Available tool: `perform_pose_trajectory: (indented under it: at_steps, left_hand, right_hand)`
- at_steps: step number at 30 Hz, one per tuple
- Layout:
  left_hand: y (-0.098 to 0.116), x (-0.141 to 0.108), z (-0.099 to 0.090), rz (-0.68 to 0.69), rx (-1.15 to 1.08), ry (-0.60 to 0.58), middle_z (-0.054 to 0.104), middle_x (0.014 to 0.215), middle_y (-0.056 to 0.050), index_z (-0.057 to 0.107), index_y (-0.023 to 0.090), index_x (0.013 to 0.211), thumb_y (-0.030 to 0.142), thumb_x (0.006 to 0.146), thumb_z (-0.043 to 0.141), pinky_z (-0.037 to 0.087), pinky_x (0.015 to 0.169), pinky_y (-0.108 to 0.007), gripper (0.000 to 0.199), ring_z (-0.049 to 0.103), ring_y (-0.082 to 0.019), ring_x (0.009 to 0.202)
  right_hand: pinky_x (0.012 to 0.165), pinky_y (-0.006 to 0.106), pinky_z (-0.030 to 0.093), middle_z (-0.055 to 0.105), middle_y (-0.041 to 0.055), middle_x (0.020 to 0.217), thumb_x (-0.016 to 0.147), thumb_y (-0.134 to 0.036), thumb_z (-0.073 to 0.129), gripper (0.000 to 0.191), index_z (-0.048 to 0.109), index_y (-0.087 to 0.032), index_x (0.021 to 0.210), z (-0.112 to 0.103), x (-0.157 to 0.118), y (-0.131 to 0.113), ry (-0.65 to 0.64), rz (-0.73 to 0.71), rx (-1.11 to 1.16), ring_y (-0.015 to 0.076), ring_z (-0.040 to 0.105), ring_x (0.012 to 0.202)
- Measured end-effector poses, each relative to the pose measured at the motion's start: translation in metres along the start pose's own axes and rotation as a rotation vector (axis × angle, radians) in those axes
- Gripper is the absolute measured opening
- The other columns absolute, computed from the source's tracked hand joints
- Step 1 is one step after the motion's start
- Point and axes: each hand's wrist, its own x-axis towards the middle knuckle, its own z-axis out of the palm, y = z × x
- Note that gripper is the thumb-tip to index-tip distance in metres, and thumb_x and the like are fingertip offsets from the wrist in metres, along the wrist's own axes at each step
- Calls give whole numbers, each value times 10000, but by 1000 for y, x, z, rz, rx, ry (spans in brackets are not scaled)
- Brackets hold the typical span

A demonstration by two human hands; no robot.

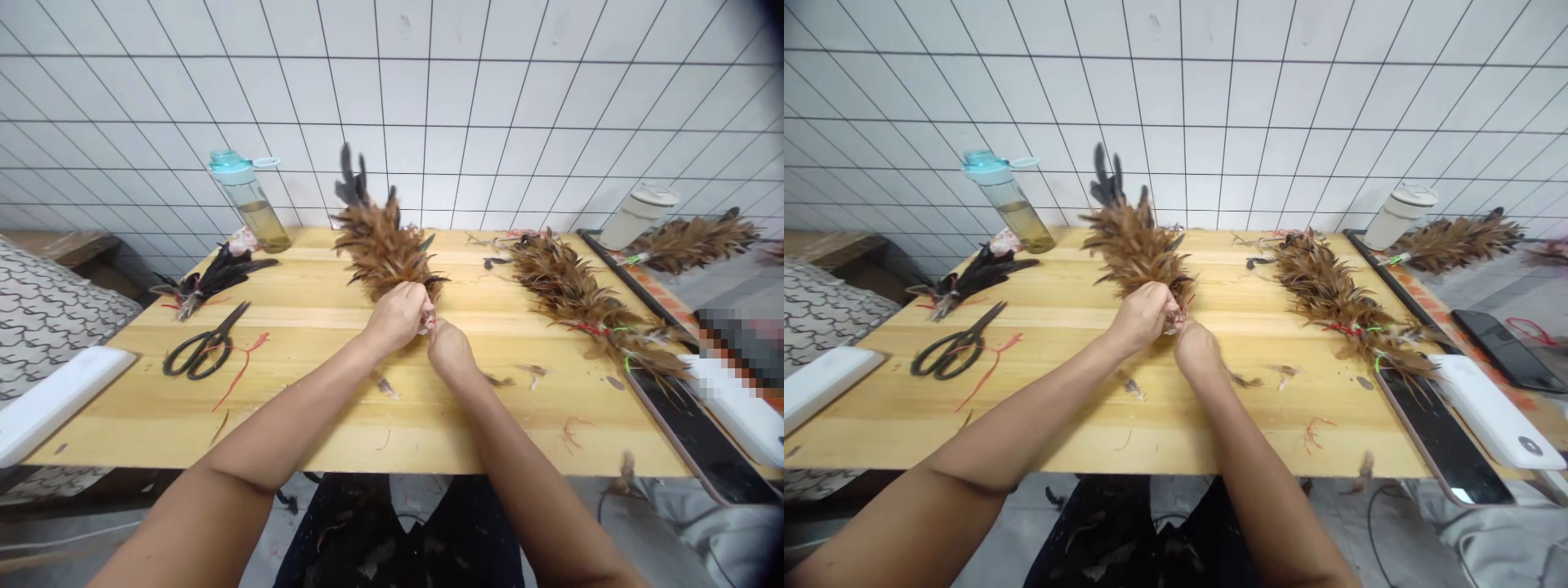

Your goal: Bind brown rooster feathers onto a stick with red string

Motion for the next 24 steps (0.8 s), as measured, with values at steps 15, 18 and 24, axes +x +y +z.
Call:
perform_pose_trajectory:
  at_steps: [15,18,24]
  left_hand:
    - [-4,0,12,99,158,-158,570,737,-44,493,187,741,226,919,451,370,675,-312,186,492,-188,728]
    - [-4,0,13,100,172,-174,589,749,-46,509,181,745,218,901,488,380,692,-316,161,507,-190,738]
    - [7,-10,1,166,206,-32,576,729,-56,516,180,751,206,920,433,361,679,-338,191,488,-196,723]
  right_hand:
    - [683,339,438,639,199,928,930,-107,255,321,554,-111,1046,6,-17,-2,7,-215,-426,265,630,834]
    - [691,340,443,645,194,943,930,-111,273,313,555,-118,1064,7,-16,-2,3,-234,-416,265,635,847]
    - [717,337,442,673,177,936,933,-164,320,277,571,-144,1047,3,-8,3,39,-53,-259,252,651,833]
